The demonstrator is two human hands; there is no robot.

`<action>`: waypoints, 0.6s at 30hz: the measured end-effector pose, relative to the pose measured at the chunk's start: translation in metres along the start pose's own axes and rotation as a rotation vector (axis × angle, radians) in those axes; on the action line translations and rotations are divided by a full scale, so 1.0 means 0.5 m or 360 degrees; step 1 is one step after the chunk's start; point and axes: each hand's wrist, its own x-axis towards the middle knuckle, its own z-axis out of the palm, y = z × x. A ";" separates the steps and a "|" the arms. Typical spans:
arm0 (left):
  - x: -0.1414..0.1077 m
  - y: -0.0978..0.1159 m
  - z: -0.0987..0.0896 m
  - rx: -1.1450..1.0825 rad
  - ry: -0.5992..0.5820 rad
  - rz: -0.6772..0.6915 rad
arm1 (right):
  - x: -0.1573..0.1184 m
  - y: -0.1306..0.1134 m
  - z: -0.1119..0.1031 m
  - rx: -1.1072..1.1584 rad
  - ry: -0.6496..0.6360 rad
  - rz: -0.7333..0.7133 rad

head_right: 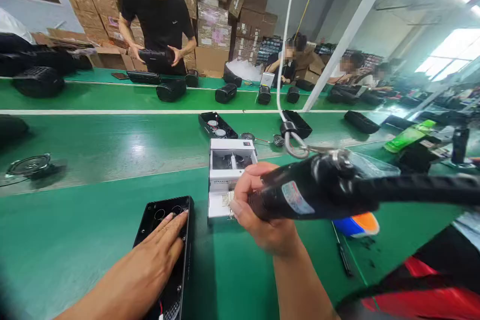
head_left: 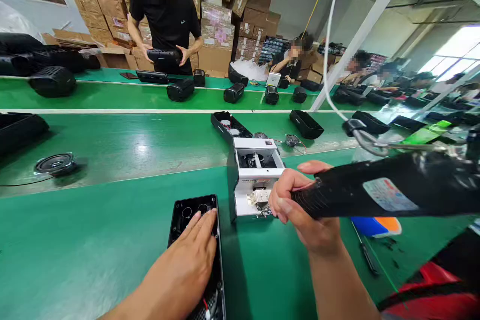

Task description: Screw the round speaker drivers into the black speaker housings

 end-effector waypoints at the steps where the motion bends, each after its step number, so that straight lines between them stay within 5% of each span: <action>1: 0.000 0.001 0.005 0.0042 0.0000 0.0020 | 0.004 0.002 0.008 -0.0014 0.0093 -0.0015; 5: 0.006 -0.002 -0.007 -0.0028 -0.0009 -0.0084 | 0.013 0.005 0.044 -0.0192 0.0539 -0.0020; 8: 0.009 -0.007 -0.049 -0.0482 -0.0019 -0.0425 | 0.009 0.009 0.067 -0.0369 0.0803 0.0075; 13: -0.014 -0.001 -0.094 -0.1590 -0.0140 -0.0874 | -0.038 0.029 0.066 -0.0306 0.0545 0.0606; 18: 0.032 -0.023 -0.140 -0.1776 0.0038 -0.0960 | -0.125 -0.007 0.050 -0.0047 0.0585 0.0919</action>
